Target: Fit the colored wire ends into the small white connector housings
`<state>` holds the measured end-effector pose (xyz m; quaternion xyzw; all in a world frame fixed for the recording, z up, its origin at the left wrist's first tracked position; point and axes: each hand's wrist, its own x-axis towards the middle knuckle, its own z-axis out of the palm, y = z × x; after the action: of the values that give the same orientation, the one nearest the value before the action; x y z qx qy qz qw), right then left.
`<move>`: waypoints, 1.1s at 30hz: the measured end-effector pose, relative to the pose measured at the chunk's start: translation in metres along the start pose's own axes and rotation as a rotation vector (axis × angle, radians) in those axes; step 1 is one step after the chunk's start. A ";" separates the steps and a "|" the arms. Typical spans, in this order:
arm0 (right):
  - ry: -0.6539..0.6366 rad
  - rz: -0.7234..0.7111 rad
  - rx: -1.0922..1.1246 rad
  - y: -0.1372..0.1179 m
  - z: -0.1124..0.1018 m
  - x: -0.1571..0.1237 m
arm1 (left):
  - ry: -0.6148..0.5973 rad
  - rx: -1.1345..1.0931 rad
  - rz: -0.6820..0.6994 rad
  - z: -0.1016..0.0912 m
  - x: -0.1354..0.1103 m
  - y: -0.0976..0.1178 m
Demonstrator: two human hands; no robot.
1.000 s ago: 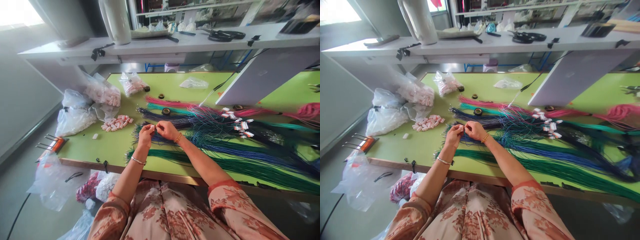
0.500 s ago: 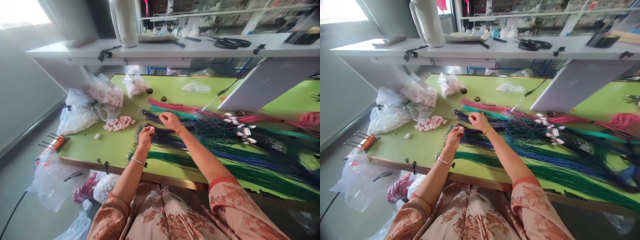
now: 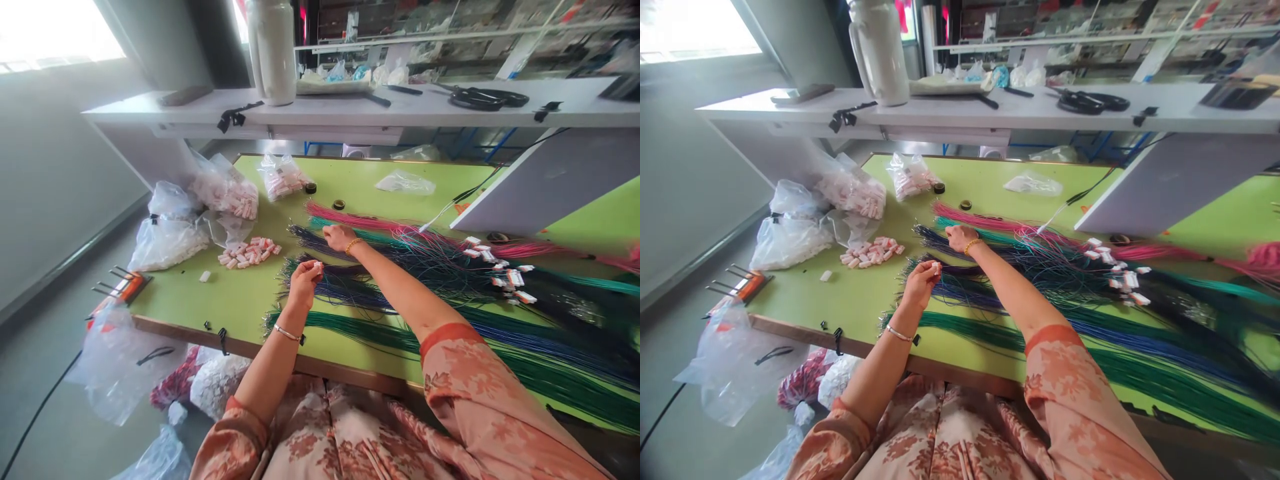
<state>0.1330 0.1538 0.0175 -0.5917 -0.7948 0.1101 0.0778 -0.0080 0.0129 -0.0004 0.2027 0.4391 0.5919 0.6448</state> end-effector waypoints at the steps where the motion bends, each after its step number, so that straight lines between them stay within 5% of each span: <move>1: 0.011 -0.008 0.005 0.002 -0.001 0.000 | 0.003 -0.003 -0.002 0.000 0.000 0.000; 7: 0.030 -0.033 0.093 -0.001 -0.011 0.006 | -0.021 -0.011 -0.003 0.002 -0.003 0.000; 18: 0.175 -0.354 0.663 -0.088 -0.019 0.015 | -0.039 -0.032 0.017 0.002 -0.007 0.000; 25: 0.165 -0.352 0.743 -0.057 -0.025 -0.047 | -0.065 -0.116 -0.009 0.002 -0.004 -0.002; 33: 0.163 -0.225 0.653 -0.013 -0.003 -0.109 | -0.089 -0.134 -0.045 0.005 -0.002 -0.006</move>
<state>0.1529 0.0457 0.0243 -0.4510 -0.7691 0.3017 0.3377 -0.0003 0.0106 -0.0016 0.1755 0.3740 0.5956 0.6890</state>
